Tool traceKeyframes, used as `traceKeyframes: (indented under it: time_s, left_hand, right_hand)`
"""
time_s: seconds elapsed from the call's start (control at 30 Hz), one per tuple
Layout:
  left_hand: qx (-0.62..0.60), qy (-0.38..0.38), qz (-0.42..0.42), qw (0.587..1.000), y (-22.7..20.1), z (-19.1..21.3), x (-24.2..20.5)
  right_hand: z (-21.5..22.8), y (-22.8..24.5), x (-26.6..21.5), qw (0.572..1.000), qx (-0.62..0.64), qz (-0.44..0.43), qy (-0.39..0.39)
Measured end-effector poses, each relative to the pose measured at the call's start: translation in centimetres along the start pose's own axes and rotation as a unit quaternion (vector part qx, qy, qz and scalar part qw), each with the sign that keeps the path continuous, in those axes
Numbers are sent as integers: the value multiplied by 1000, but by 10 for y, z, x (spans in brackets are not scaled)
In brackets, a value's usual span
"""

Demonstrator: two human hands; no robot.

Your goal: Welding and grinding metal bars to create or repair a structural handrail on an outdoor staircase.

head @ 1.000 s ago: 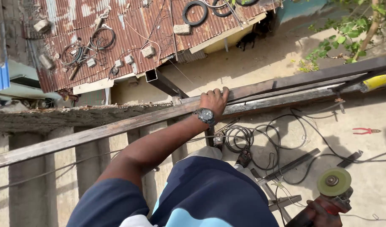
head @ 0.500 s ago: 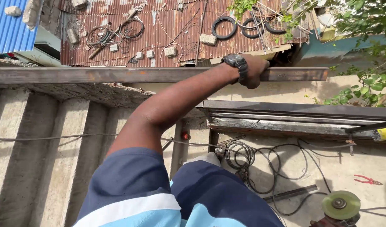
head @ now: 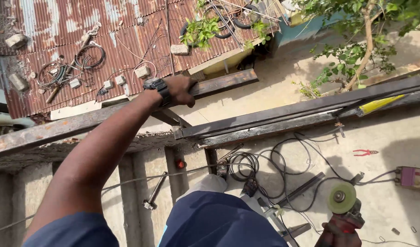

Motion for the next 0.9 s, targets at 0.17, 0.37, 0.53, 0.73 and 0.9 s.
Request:
traceKeyframes:
  time_s: [0.17,0.37,0.53,0.73,0.9]
  left_hand:
    - [39,4,45,998,11,1,-8]
    - [189,-46,140,971,22,24,-80]
    - [202,-21,180,963,46,25,-107]
    - [227,-13,156,961,59,13,-104]
    - [230,-18,177,957,54,16,-106]
  right_hand:
    - [-10,-18,83,995,17,-86,-36]
    - [-64,134,103,990,-110,84,-13]
    - [-134,202,159,977,-32,206,35]
    - [-200,312,170,925,-281,254,-3]
    - [-245,336,186,900,-324,290,40]
Point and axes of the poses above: each hand's wrist, its own x-axis towards the middle knuckle, its own z-axis out of the back of the hand, y = z × x, the point moved 8 cm from there along x, towards the middle knuckle, and after that the axes turned 8 degrees about -y, right-handed, at the moved point
